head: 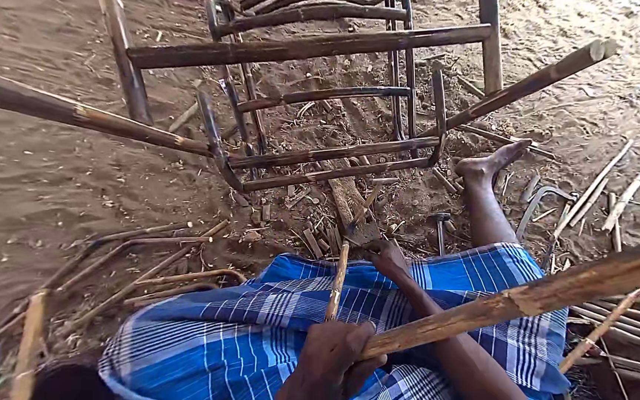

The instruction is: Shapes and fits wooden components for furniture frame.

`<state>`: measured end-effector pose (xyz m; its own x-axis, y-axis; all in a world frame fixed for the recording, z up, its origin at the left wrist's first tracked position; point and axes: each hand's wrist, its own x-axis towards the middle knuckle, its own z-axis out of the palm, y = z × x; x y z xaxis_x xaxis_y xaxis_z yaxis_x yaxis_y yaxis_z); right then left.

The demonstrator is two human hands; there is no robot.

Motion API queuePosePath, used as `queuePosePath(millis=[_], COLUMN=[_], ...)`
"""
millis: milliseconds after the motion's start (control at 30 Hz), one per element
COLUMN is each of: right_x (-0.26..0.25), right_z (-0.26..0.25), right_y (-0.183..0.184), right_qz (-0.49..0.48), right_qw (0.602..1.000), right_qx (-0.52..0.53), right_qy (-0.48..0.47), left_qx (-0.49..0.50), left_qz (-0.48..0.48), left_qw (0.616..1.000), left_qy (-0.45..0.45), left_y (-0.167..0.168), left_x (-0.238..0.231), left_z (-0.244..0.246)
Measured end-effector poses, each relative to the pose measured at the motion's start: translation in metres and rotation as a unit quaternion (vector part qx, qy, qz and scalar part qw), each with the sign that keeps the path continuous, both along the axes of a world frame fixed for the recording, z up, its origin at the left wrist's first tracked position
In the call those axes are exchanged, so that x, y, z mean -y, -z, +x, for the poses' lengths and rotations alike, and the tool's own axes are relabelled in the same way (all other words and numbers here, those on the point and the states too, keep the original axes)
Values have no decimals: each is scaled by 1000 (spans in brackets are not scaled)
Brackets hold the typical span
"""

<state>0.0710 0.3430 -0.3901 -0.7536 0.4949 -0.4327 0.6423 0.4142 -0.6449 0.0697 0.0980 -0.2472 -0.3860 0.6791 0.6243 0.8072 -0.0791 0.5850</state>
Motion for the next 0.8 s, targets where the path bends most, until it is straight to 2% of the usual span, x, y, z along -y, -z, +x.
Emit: queuePosePath(millis=[100,200,267,333,367,400,467,533,600,700,767,800], right_x=[2,1,1,4,1,-4,-6,-12,-15,-7,-2,-3], right_z=[-12,-13,-12,-11,-18,-24,-31,-38,-31,11,25,23], right_y=[-17,-50,-63,-70,-61,-37,-7,-17,-27,-5,13,16], right_qz=[99,190,154,82,66,101,198,226,144,-22,-34,14], right_qw=[993,980,987,995,994,990,979,972,985,999,999,1000], right_qx=[49,-25,-46,17,61,82,37,-14,-37,-46,-23,0], right_qy=[29,50,12,-46,-55,-52,-4,68,88,-15,-24,-1], left_qx=[38,76,93,110,123,138,181,235,265,300,317,323], left_qz=[6,22,25,22,25,29,36,55,85,130,134,133], left_qw=[999,996,995,993,991,987,974,954,937,912,898,892], left_qy=[-10,-32,-25,-35,-52,-77,-133,-177,-213,-246,-274,-287], left_y=[2,-4,-10,-14,-16,-15,-13,-20,-25,-28,-33,-35], left_x=[-2,-10,-7,-3,-2,0,8,15,23,29,27,25], left_z=[3,4,5,10,11,12,14,10,2,-15,-26,-30])
